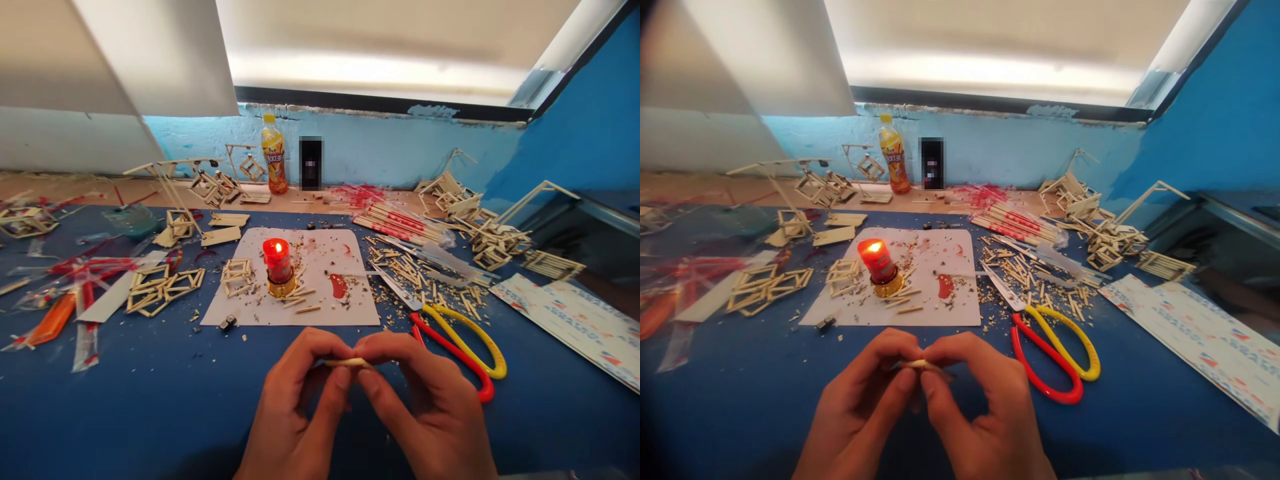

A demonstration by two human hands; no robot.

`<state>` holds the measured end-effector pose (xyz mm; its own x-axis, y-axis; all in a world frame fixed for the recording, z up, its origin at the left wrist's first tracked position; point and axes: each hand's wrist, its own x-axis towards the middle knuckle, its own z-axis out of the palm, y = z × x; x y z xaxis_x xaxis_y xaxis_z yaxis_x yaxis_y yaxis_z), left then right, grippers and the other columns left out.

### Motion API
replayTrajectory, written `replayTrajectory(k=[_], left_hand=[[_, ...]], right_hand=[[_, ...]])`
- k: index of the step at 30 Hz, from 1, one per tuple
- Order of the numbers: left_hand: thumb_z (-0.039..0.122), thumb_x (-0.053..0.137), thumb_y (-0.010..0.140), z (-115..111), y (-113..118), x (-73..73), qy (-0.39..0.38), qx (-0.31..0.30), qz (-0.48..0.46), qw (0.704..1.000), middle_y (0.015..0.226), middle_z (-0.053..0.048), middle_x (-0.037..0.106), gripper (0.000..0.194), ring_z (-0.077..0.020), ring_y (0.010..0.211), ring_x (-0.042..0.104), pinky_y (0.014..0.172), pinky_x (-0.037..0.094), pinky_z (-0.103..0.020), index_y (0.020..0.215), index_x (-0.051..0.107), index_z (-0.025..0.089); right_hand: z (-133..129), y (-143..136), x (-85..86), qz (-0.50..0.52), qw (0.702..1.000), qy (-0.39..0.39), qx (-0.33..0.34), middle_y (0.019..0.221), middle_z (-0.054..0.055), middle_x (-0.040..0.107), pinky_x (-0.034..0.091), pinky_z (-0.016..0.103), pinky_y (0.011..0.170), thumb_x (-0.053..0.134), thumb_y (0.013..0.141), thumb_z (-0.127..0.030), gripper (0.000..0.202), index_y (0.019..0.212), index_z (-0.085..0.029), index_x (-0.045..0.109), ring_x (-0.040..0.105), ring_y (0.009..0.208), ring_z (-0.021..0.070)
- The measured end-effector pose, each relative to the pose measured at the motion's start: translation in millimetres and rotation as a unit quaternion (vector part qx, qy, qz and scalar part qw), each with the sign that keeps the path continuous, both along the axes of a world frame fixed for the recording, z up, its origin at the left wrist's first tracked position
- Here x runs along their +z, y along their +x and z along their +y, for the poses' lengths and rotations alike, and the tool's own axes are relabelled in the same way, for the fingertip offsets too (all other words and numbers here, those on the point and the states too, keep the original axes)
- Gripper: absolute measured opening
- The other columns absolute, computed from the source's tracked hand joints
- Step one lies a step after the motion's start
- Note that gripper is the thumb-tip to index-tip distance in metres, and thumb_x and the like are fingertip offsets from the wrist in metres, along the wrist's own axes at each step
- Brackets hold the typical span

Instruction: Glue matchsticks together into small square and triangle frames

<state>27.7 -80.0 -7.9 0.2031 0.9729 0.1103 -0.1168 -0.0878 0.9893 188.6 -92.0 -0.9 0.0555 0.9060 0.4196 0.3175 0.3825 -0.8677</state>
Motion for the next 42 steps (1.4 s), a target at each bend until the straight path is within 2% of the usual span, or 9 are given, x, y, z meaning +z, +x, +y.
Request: replayTrajectory(k=[12, 16, 20, 23, 29, 32, 36, 39, 42], left_hand=[[0.026, 0.076, 0.096, 4.2, 1.4, 3.3, -0.038, 0.03, -0.018, 0.999, 0.081, 0.004, 0.073, 0.006, -0.0114, 0.071, 0.07, 0.065, 0.056, -0.014, 0.092, 0.078, 0.03], [0.028, 0.075, 0.097, 4.8, -0.7, 4.1, -0.055, 0.021, -0.04, 0.998, 0.083, 0.004, 0.072, 0.006, -0.0102, 0.069, 0.068, 0.065, 0.057, -0.014, 0.092, 0.079, 0.03], [0.028, 0.075, 0.098, 5.3, -5.6, 4.7, -0.064, 0.017, -0.056, 0.996, 0.083, 0.004, 0.072, 0.007, -0.0085, 0.065, 0.066, 0.062, 0.055, -0.012, 0.092, 0.078, 0.028], [0.03, 0.074, 0.098, 4.1, -8.6, 3.9, -0.058, 0.03, -0.057, 0.996, 0.082, 0.002, 0.073, 0.007, -0.0095, 0.063, 0.067, 0.062, 0.055, -0.014, 0.093, 0.078, 0.027], [0.027, 0.072, 0.099, 3.6, -17.4, 2.1, -0.021, 0.055, -0.052, 0.997, 0.083, 0.001, 0.071, 0.008, -0.0095, 0.06, 0.067, 0.06, 0.056, -0.017, 0.093, 0.078, 0.027], [0.024, 0.07, 0.1, 4.5, -26.2, 2.9, 0.026, 0.084, -0.036, 0.996, 0.085, 0.001, 0.07, 0.01, -0.0098, 0.06, 0.067, 0.059, 0.057, -0.017, 0.095, 0.078, 0.028], [0.017, 0.069, 0.1, 4.5, -36.0, 3.9, 0.111, 0.113, -0.06, 0.986, 0.084, -0.001, 0.07, 0.014, -0.0116, 0.065, 0.068, 0.058, 0.057, -0.017, 0.097, 0.078, 0.026], [0.012, 0.067, 0.1, 5.0, -38.8, 4.4, 0.15, 0.116, -0.074, 0.979, 0.086, -0.003, 0.07, 0.018, -0.014, 0.071, 0.069, 0.058, 0.058, -0.018, 0.101, 0.078, 0.025], [0.012, 0.066, 0.1, 5.6, -40.9, 4.7, 0.177, 0.113, -0.063, 0.976, 0.088, -0.004, 0.071, 0.018, -0.0171, 0.079, 0.071, 0.065, 0.062, -0.023, 0.102, 0.079, 0.025]], right_hand=[[2.1, -5.5, -4.9, 0.059, 0.998, 0.023, 0.029, 0.091, -0.004, 0.081, 0.063, 0.019, 0.072, 0.074, 0.084, -0.008, 0.031, 0.101, -0.033, 0.075, 0.079, 0.086, 0.0162], [-4.2, 3.3, -12.0, 0.025, 0.999, -0.013, 0.021, 0.103, 0.001, 0.082, 0.063, 0.029, 0.083, 0.075, 0.093, -0.027, 0.019, 0.111, -0.035, 0.075, 0.079, 0.096, 0.023], [-6.5, 7.3, -9.7, 0.049, 0.996, -0.055, 0.049, 0.103, 0.003, 0.082, 0.06, 0.033, 0.087, 0.055, 0.107, -0.046, 0.025, 0.113, -0.035, 0.076, 0.078, 0.099, 0.0249], [-7.5, 3.5, -7.7, 0.075, 0.994, -0.059, 0.06, 0.103, 0.002, 0.081, 0.058, 0.034, 0.091, 0.048, 0.109, -0.05, 0.032, 0.114, -0.034, 0.075, 0.077, 0.101, 0.0249], [-10.6, 14.0, -1.8, -0.012, 0.999, -0.01, -0.032, 0.111, 0.005, 0.079, 0.057, 0.039, 0.093, 0.052, 0.106, -0.054, 0.032, 0.12, -0.034, 0.073, 0.074, 0.105, 0.029], [11.7, 36.3, 13.5, -0.202, 0.978, 0.028, -0.038, 0.106, 0.004, 0.079, 0.058, 0.038, 0.08, 0.06, 0.103, -0.039, 0.019, 0.115, -0.034, 0.073, 0.075, 0.092, 0.0273], [77.5, 56.6, 22.6, -0.457, 0.884, 0.037, 0.089, 0.106, 0.009, 0.08, 0.058, 0.044, 0.084, 0.056, 0.104, -0.028, 0.022, 0.11, -0.025, 0.077, 0.075, 0.095, 0.0289], [126.1, 56.7, 11.6, -0.497, 0.858, 0.017, 0.126, 0.107, 0.013, 0.079, 0.058, 0.045, 0.089, 0.06, 0.102, -0.022, 0.022, 0.113, -0.02, 0.078, 0.074, 0.102, 0.0303], [152.6, 52.4, -3.9, -0.518, 0.842, 0.011, 0.152, 0.112, 0.011, 0.078, 0.059, 0.046, 0.093, 0.064, 0.103, -0.024, 0.017, 0.114, -0.018, 0.075, 0.073, 0.105, 0.0273]])
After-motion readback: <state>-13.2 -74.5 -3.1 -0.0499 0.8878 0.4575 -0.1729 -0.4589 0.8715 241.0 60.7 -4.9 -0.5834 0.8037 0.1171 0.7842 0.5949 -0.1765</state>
